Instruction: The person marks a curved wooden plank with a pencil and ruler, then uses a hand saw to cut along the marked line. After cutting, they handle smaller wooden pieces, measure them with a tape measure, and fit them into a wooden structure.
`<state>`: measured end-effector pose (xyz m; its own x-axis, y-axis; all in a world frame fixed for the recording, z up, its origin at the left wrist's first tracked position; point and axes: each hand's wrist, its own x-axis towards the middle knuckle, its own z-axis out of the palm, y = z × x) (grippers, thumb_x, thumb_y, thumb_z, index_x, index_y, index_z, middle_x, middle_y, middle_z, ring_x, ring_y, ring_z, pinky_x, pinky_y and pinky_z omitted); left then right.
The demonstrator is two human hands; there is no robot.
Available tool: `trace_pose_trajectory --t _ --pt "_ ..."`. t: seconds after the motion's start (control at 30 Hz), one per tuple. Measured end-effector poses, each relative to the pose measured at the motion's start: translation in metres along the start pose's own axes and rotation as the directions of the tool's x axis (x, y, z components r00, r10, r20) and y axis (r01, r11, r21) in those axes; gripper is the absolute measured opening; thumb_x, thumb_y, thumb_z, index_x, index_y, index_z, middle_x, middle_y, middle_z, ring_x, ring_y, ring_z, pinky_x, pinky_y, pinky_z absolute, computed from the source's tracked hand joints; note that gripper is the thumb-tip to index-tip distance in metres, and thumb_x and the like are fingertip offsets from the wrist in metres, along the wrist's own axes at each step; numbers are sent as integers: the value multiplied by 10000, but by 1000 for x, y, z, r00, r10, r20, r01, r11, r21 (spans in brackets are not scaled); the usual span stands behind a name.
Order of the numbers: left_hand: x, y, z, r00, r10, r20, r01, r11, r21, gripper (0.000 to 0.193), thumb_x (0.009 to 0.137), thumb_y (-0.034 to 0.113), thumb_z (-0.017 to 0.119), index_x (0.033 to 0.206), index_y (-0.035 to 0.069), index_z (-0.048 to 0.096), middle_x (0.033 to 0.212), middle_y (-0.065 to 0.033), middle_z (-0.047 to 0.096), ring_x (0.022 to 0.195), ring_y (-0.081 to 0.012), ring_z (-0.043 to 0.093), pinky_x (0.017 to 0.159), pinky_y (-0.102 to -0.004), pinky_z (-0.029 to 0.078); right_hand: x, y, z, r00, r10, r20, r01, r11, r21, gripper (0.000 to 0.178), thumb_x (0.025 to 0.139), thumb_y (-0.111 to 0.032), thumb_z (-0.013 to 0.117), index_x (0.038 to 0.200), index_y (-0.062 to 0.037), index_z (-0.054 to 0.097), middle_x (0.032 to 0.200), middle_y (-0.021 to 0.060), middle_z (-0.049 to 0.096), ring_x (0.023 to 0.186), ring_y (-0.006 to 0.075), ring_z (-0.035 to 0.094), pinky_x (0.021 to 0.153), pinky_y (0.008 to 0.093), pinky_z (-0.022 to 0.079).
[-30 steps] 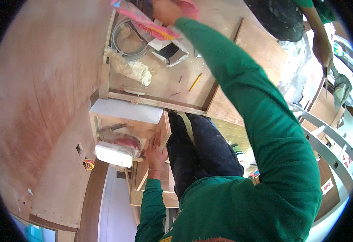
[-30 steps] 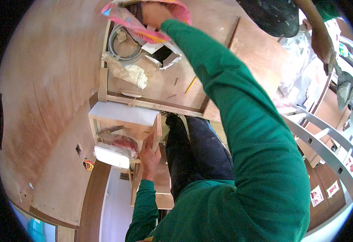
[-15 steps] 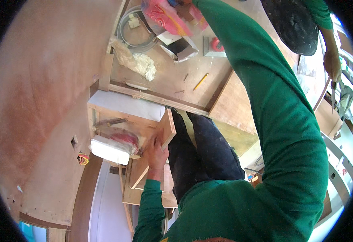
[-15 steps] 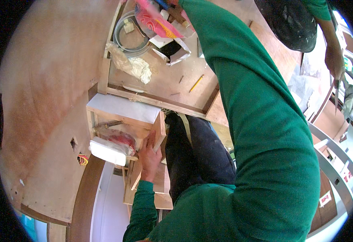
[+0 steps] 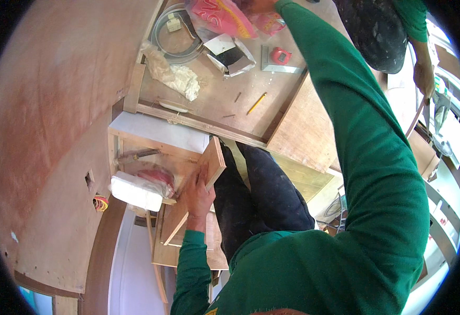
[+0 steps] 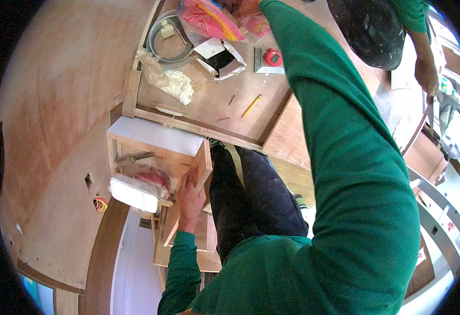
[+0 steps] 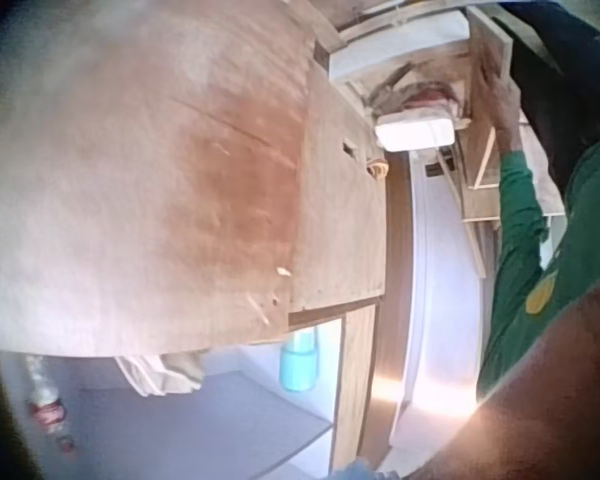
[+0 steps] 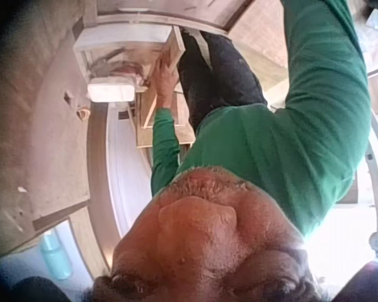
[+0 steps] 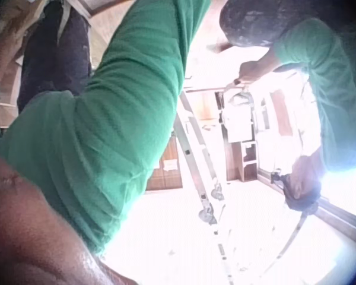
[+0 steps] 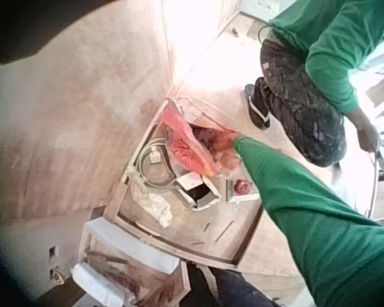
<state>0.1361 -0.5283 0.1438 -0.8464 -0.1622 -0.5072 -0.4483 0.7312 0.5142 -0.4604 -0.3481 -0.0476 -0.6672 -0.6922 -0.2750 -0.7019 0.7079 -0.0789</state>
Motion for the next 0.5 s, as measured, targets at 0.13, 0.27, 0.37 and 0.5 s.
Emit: trace_pose_trajectory --t 0.13,0.27,0.37,0.5 --pt "1 10 -2 999 6 -40 -4 999 49 573 940 113 691 1501 139 582 1357 -167 661 1171 -410 695 946 -500 604 -1 -5 2 997 -58 45 59 998 -27 333 922 -159 641 1216 -6 679 1122 263 735 1078 444 717 877 547 576" --pt "0 7 1 999 -9 -46 13 997 76 596 939 121 690 1523 148 569 1360 -174 659 1160 -416 697 940 -509 603 -8 -10 7 990 -96 100 97 995 -8 331 920 -143 665 1227 -18 670 1141 263 736 1094 455 713 875 555 578" --pt "-3 11 -1 999 -41 -11 41 997 64 628 933 119 699 1542 156 552 1357 -178 659 1155 -424 697 940 -518 601 -14 -6 -2 973 -160 168 160 987 14 334 918 -131 683 1235 -28 664 1155 263 736 1107 462 710 874 560 579" --pt "-6 9 -1 999 -27 -20 29 992 121 731 883 159 733 1578 217 515 1411 -150 658 1198 -394 679 976 -505 584 -49 -1 -62 976 -93 -197 78 993 -83 336 926 -107 704 1239 9 661 1115 215 743 1022 384 726 866 482 581"
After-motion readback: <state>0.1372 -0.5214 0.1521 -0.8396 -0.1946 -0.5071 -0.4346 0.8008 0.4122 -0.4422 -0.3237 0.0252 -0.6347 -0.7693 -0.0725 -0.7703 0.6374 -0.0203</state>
